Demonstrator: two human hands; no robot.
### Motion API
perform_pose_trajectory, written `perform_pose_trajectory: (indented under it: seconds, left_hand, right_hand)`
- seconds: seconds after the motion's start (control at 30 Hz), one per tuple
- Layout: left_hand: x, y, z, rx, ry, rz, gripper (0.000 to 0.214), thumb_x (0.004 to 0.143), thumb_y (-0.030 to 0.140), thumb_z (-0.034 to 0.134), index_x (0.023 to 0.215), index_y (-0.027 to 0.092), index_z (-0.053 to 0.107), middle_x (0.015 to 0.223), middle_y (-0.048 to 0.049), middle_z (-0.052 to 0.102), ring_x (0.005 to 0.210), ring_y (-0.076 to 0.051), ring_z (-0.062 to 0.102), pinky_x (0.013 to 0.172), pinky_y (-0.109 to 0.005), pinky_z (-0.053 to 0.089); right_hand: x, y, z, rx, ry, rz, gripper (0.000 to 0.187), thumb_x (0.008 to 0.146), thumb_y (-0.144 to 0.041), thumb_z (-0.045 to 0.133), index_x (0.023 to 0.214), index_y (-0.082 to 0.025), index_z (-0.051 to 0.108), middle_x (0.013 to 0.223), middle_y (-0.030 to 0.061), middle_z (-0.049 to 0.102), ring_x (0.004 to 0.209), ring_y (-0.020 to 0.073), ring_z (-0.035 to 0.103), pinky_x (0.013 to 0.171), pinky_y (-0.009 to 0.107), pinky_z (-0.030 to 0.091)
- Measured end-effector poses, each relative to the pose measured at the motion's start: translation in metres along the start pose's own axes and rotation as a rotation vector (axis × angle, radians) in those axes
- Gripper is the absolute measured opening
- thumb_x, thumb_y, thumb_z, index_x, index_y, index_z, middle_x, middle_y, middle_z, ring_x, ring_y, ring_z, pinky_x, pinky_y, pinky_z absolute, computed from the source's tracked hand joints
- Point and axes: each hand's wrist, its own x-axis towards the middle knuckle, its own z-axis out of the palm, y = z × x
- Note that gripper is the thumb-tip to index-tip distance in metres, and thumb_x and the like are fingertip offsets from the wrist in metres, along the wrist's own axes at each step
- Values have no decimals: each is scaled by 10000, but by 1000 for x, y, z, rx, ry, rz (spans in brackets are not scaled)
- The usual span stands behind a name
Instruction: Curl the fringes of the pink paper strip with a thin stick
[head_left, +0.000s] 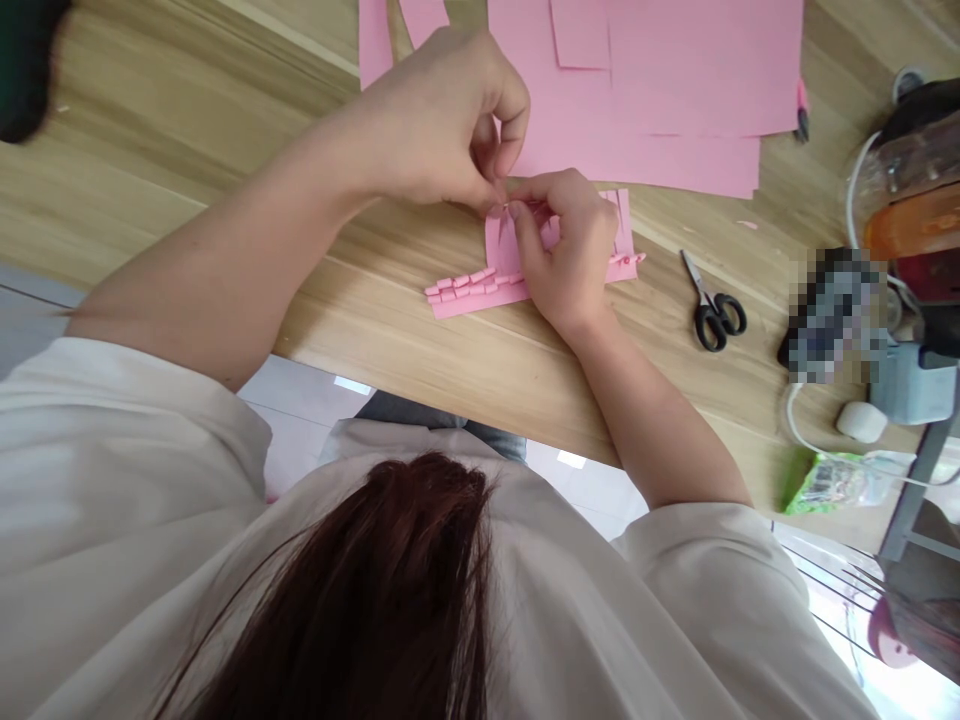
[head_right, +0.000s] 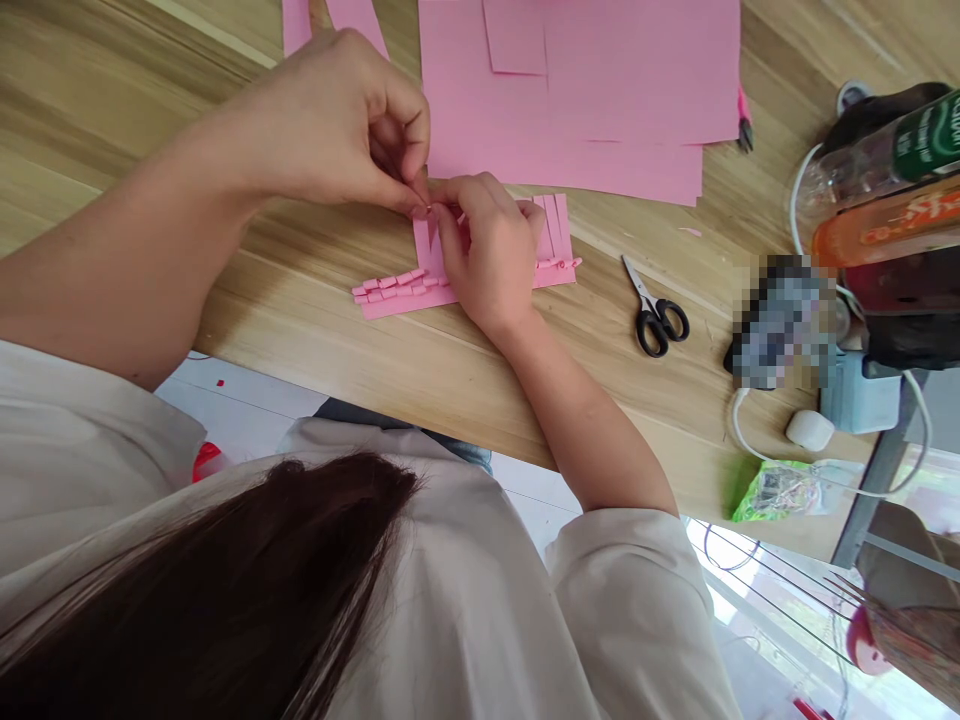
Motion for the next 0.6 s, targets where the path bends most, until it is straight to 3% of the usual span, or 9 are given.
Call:
perform_pose_trajectory:
  seconds: [0.1, 0.2, 0.3, 0.4, 0.5, 0.6]
  left_hand:
    - [0, 1, 0, -3, 3, -6, 228, 594, -84, 786, 629, 83, 635, 582, 29, 584, 553, -91, 587, 550, -188, 364]
    - [0, 0, 0, -18, -3, -8, 228, 592, -86, 788, 630, 77, 633, 587, 30, 587, 561, -89, 601, 545, -174, 368]
    - [-1, -1, 0, -14, -19, 2, 222, 596, -69, 800, 637, 71, 633, 595, 31, 589, 574, -85, 604, 554, -172, 378]
    - [-2, -1, -1, 0, -34, 3, 208, 603, -69, 784, 640, 67, 632, 595, 35, 582, 559, -71, 581, 551, -170, 370]
    - [-2, -1, -1, 8, -46, -3, 201, 605, -72, 771, 641, 64, 627, 602, 34, 582, 553, -63, 562, 559, -181, 370]
    - [-2, 0, 1, 4, -56, -9, 217, 595, -78, 776, 639, 66, 619, 604, 35, 577, 564, -66, 555, 594, -231, 428]
  right_hand:
    - [0, -3, -3, -56, -36, -20, 480, 887, -613, 610, 1334, -442, 574, 1201, 53, 678, 1134, 383, 559, 852, 516, 442]
    - [0, -5, -5, 11, -1, 37, 299, 1004, -435, 458, 1249, -387, 621, 1229, 46, 677, 1096, 322, 594, 886, 483, 450]
    - [-1, -7, -6, 56, 20, 74, 324, 1032, -304, 357, 1167, -348, 648, 1242, 38, 680, 1076, 283, 614, 913, 455, 455]
    - [-2, -8, -8, -20, -8, 37, 305, 1019, -405, 417, 1242, -370, 622, 1270, 55, 663, 1101, 325, 598, 883, 481, 450]
    - [-3, -8, -10, -88, -40, -4, 447, 930, -563, 565, 1348, -407, 561, 1278, 66, 652, 1133, 372, 572, 858, 509, 440]
    - [-3, -8, -10, -88, -33, -4, 515, 888, -588, 621, 1372, -427, 543, 1256, 61, 664, 1133, 386, 571, 865, 523, 435]
